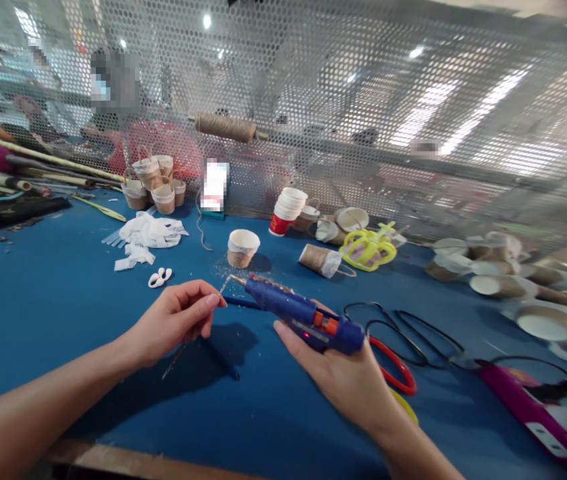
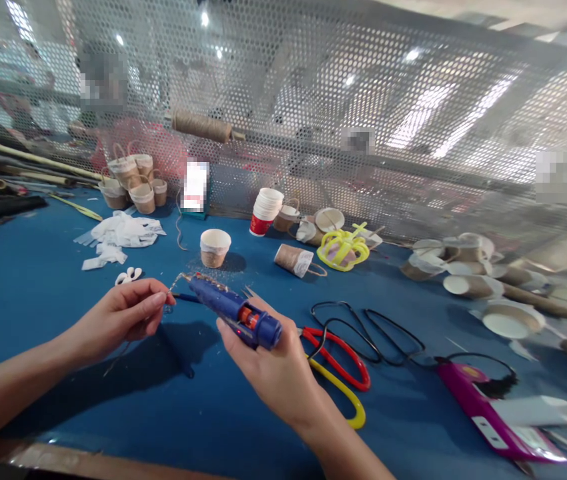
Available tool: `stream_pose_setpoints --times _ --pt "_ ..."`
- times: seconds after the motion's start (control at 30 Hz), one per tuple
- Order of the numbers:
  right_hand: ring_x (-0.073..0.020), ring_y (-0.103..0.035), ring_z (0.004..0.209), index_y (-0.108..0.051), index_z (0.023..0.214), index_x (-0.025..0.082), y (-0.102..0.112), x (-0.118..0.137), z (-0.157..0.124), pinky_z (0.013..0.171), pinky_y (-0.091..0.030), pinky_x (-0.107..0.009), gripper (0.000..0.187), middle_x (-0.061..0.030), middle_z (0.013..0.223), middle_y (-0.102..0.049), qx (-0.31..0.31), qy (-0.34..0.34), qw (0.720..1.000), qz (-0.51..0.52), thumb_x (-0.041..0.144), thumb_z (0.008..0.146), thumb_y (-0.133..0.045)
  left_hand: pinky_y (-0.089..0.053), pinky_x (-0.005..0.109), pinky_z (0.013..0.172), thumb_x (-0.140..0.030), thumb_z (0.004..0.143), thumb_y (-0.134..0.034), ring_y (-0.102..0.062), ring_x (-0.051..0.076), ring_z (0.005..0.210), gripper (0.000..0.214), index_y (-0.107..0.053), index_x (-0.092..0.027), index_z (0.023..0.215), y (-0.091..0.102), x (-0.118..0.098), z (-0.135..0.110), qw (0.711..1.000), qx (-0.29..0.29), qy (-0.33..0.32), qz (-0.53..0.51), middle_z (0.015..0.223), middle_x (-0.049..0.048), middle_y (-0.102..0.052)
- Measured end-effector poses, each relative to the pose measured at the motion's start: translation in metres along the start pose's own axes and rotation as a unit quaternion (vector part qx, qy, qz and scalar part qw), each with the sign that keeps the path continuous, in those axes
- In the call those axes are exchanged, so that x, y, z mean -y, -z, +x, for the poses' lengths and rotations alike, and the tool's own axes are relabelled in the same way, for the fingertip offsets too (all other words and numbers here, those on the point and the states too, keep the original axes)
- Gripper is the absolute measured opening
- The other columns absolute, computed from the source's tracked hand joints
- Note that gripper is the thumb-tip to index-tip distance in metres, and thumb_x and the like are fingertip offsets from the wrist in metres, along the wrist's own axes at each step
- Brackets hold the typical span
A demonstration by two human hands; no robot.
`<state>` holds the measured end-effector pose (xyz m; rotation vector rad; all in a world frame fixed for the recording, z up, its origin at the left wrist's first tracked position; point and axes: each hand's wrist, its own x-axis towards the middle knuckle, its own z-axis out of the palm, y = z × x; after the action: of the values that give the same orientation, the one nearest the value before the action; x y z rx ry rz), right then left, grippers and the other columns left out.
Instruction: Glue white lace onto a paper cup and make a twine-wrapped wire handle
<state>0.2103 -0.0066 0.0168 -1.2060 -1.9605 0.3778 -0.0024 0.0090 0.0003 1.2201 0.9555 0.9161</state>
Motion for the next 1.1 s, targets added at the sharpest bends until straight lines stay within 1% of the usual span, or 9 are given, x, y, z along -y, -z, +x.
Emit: stream_pose_setpoints --times 0.13,0.27,0.43,0.57,0.67,0.77,0.87,0.97,1.1 --pt "-0.0165 -0.063 0.066 -0.061 0.079 0.021 -0.0001 -0.0002 0.0003 0.059 -0.052 -0.025 0.005 0.0001 0.074 -0.067 -0.006 0.008 1.000 -0.010 0.022 0.073 -0.060 -0.017 0.017 0.039 -0.049 0.077 -0.053 -0.029 0.003 0.038 0.034 -0.054 -0.015 0.080 0.0003 0.0005 0.0009 1.000 0.000 -0.006 0.000 0.047 -0.0058 -0.048" --pt "-0.0170 -0.063 0.068 -0.061 0.080 0.021 0.0003 -0.0001 0.0002 0.057 -0.052 -0.024 0.006 -0.0001 0.075 -0.067 -0.003 0.005 1.000 -0.011 0.021 0.074 -0.059 -0.017 0.018 0.038 -0.049 0.078 -0.053 -0.029 0.003 0.037 0.033 -0.054 -0.016 0.081 0.0007 0.0015 0.0012 1.000 0.003 -0.007 -0.002 0.048 -0.0059 -0.049" --pt "-0.0153 -0.061 0.064 -0.060 0.077 0.021 0.0000 -0.0006 -0.0007 0.057 -0.052 -0.024 0.003 0.0004 0.073 -0.066 -0.005 0.017 1.000 -0.010 0.022 0.074 -0.060 -0.016 0.018 0.038 -0.048 0.079 -0.052 -0.029 0.003 0.037 0.033 -0.054 -0.015 0.081 0.0010 0.0014 0.0008 1.000 0.009 -0.006 -0.005 0.048 -0.0061 -0.048" --pt "-0.0150 -0.061 0.066 -0.060 0.082 0.021 -0.0006 -0.0034 -0.0027 0.059 -0.052 -0.024 0.006 0.0001 0.076 -0.066 0.000 0.005 1.000 -0.003 0.022 0.076 -0.059 -0.016 0.018 0.038 -0.048 0.079 -0.052 -0.029 0.003 0.037 0.033 -0.054 -0.015 0.080 0.0012 0.0009 0.0010 1.000 0.011 -0.004 -0.008 0.048 -0.0059 -0.048" --pt "-0.0149 -0.061 0.065 -0.060 0.080 0.021 -0.0012 -0.0062 -0.0044 0.056 -0.052 -0.023 0.005 0.0002 0.073 -0.066 0.007 0.000 1.000 0.001 0.022 0.075 -0.059 -0.017 0.018 0.038 -0.049 0.078 -0.053 -0.030 0.003 0.037 0.034 -0.054 -0.015 0.080 0.0014 0.0009 0.0012 1.000 0.010 -0.006 -0.013 0.048 -0.0055 -0.049" --pt "-0.0148 -0.061 0.064 -0.060 0.078 0.021 -0.0011 -0.0053 -0.0036 0.057 -0.052 -0.023 0.003 0.0003 0.072 -0.065 0.004 0.003 1.000 0.002 0.022 0.075 -0.059 -0.017 0.017 0.038 -0.048 0.078 -0.054 -0.031 0.003 0.037 0.033 -0.054 -0.015 0.080 0.0017 0.0014 0.0011 0.999 0.014 -0.001 -0.031 0.048 -0.0055 -0.049" --pt "-0.0157 -0.062 0.069 -0.060 0.081 0.021 -0.0007 -0.0021 -0.0012 0.062 -0.052 -0.023 0.006 0.0000 0.077 -0.066 -0.007 0.006 1.000 0.007 0.021 0.075 -0.059 -0.017 0.017 0.037 -0.046 0.078 -0.055 -0.032 0.003 0.037 0.031 -0.055 -0.015 0.079 0.0018 0.0017 0.0013 0.998 0.022 0.012 -0.060 0.047 -0.0056 -0.049" --pt "-0.0163 -0.063 0.072 -0.060 0.085 0.021 -0.0009 -0.0012 -0.0005 0.062 -0.052 -0.024 0.009 -0.0005 0.081 -0.067 -0.009 0.002 1.000 0.008 0.021 0.076 -0.059 -0.015 0.017 0.037 -0.045 0.077 -0.056 -0.029 0.002 0.035 0.030 -0.055 -0.015 0.078 0.0017 0.0017 0.0021 0.994 0.033 0.024 -0.097 0.046 -0.0057 -0.049" --pt "-0.0175 -0.063 0.076 -0.060 0.086 0.021 -0.0016 -0.0041 -0.0024 0.064 -0.052 -0.025 0.010 -0.0013 0.083 -0.067 0.010 0.005 1.000 -0.002 0.023 0.077 -0.059 -0.017 0.017 0.037 -0.043 0.078 -0.057 -0.028 0.002 0.034 0.028 -0.056 -0.015 0.078 0.0023 0.0024 0.0030 0.991 0.047 0.025 -0.126 0.045 -0.0055 -0.049"
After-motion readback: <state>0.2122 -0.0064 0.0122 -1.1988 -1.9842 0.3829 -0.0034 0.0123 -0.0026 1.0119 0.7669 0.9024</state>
